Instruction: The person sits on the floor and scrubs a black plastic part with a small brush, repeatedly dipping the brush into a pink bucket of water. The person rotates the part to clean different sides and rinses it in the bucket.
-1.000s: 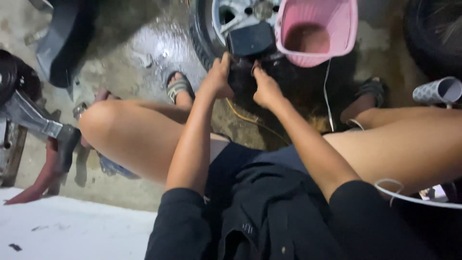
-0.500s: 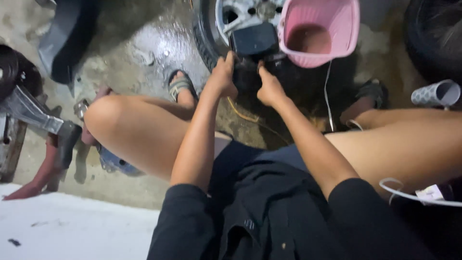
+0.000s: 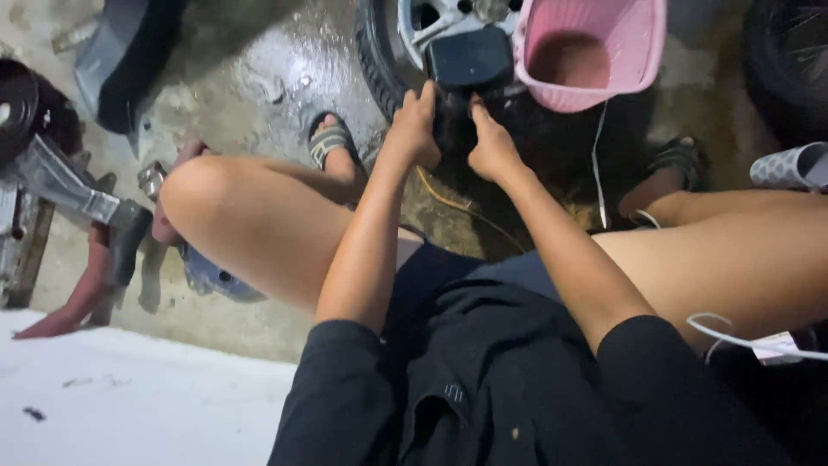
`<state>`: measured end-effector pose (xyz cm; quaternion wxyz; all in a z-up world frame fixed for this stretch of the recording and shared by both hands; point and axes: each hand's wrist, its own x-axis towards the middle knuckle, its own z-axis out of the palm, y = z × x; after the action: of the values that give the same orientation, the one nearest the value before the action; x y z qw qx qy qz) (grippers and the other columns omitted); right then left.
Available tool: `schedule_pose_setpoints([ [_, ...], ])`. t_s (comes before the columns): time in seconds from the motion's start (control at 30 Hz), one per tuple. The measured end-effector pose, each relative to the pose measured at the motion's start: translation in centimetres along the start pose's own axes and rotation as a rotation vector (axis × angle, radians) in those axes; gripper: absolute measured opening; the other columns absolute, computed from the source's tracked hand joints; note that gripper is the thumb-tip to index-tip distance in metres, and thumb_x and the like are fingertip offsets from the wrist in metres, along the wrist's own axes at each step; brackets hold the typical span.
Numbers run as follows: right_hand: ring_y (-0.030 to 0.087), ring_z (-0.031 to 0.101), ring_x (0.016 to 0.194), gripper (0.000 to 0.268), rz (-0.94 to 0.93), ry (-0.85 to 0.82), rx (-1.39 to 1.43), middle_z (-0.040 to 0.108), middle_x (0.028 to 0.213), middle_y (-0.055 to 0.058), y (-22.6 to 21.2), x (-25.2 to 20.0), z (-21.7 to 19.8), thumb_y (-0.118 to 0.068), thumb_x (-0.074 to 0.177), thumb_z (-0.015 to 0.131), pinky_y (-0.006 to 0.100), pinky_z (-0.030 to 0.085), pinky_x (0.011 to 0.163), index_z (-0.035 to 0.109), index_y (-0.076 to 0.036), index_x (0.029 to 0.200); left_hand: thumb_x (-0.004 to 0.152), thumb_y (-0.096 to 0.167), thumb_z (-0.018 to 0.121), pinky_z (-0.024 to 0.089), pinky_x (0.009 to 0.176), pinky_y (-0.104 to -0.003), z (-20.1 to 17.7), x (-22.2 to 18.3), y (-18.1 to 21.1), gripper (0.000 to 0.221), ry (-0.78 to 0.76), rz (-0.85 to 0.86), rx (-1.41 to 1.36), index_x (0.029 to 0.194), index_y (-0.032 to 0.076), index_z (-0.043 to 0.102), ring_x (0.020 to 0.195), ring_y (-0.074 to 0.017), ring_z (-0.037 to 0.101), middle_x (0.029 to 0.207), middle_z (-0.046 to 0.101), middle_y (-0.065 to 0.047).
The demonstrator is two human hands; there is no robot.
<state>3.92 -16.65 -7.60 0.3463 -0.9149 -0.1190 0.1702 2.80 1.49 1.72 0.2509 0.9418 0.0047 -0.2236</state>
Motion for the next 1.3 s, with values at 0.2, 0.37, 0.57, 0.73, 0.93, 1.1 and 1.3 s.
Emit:
schedule_pose_setpoints([
  [0.2, 0.047, 0.046, 0.139, 0.068, -0.263, 0.16, -0.015, 0.049, 0.148, 0.035, -5.3, -2.8, -1.9, 0.018, 0.081, 0.043, 0.054, 0.036, 0.12, 0.048, 0.005, 0.148, 0.051, -0.01, 0.089, 0.052, 0.102, -0.068, -0.4, 0.1, 0.5, 0.122, 0.033, -0.023, -0.025, 0.155, 0.001, 0.026, 0.126, -0.0591, 0.054, 0.145, 0.042, -0.035],
  [0.37, 0.042, 0.045, 0.143, 0.073, -0.119, 0.074, -0.026, 0.047, 0.152, 0.032, -4.0, -1.1, -1.0, 0.013, 0.081, 0.044, 0.051, 0.035, 0.123, 0.041, 0.003, 0.153, 0.047, -0.006, 0.091, 0.053, 0.1, -0.066, 0.6, 0.9, -0.4, 0.128, 0.09, 0.038, 0.019, 0.157, 0.0, 0.025, 0.122, -0.0616, 0.056, 0.143, 0.042, -0.036],
  [0.57, 0.037, 0.042, 0.147, 0.077, -0.112, 0.057, -0.054, 0.041, 0.158, 0.028, -2.8, -0.6, -1.1, 0.014, 0.082, 0.041, 0.048, 0.032, 0.125, 0.037, -0.001, 0.157, 0.046, -0.007, 0.089, 0.054, 0.099, -0.066, 0.2, 0.6, 0.0, 0.13, 0.074, 0.025, -0.004, 0.158, 0.0, 0.023, 0.121, -0.0618, 0.055, 0.142, 0.042, -0.036],
  [0.73, 0.042, 0.045, 0.143, 0.074, -0.151, 0.081, -0.041, 0.043, 0.156, 0.031, -4.1, -3.5, -1.4, 0.016, 0.081, 0.04, 0.051, 0.036, 0.122, 0.041, 0.003, 0.155, 0.049, -0.007, 0.086, 0.055, 0.097, -0.065, 0.9, -0.3, 0.0, 0.13, 0.039, -0.008, 0.003, 0.16, 0.002, 0.02, 0.123, -0.0591, 0.056, 0.146, 0.04, -0.034],
  [0.93, 0.044, 0.047, 0.141, 0.07, -0.156, 0.085, -0.029, 0.047, 0.152, 0.033, -4.5, -2.7, -0.5, 0.015, 0.082, 0.041, 0.051, 0.036, 0.121, 0.044, 0.004, 0.151, 0.051, -0.006, 0.088, 0.054, 0.099, -0.065, 0.0, -0.1, 0.5, 0.131, -0.051, -0.097, -0.006, 0.161, 0.004, 0.018, 0.126, -0.0573, 0.054, 0.147, 0.039, -0.032],
  [1.1, 0.039, 0.048, 0.142, 0.069, -0.157, 0.093, 0.057, 0.05, 0.152, 0.026, -4.7, -2.0, -1.1, 0.014, 0.081, 0.041, 0.047, 0.033, 0.124, 0.05, 0.0, 0.149, 0.055, -0.01, 0.085, 0.056, 0.094, -0.063, 0.0, -1.6, 1.3, 0.113, 0.041, -0.032, 0.001, 0.153, 0.006, 0.031, 0.121, -0.0556, 0.057, 0.137, 0.046, -0.027],
  [1.3, 0.037, 0.053, 0.136, 0.068, -0.187, 0.164, 0.039, 0.056, 0.147, 0.023, -1.5, -1.3, -0.1, 0.013, 0.081, 0.042, 0.048, 0.041, 0.118, 0.057, -0.009, 0.145, 0.059, -0.005, 0.088, 0.056, 0.093, -0.065, 0.4, -1.4, 1.8, 0.119, 0.023, -0.031, 0.032, 0.159, 0.004, 0.023, 0.125, -0.0565, 0.055, 0.141, 0.044, -0.031],
])
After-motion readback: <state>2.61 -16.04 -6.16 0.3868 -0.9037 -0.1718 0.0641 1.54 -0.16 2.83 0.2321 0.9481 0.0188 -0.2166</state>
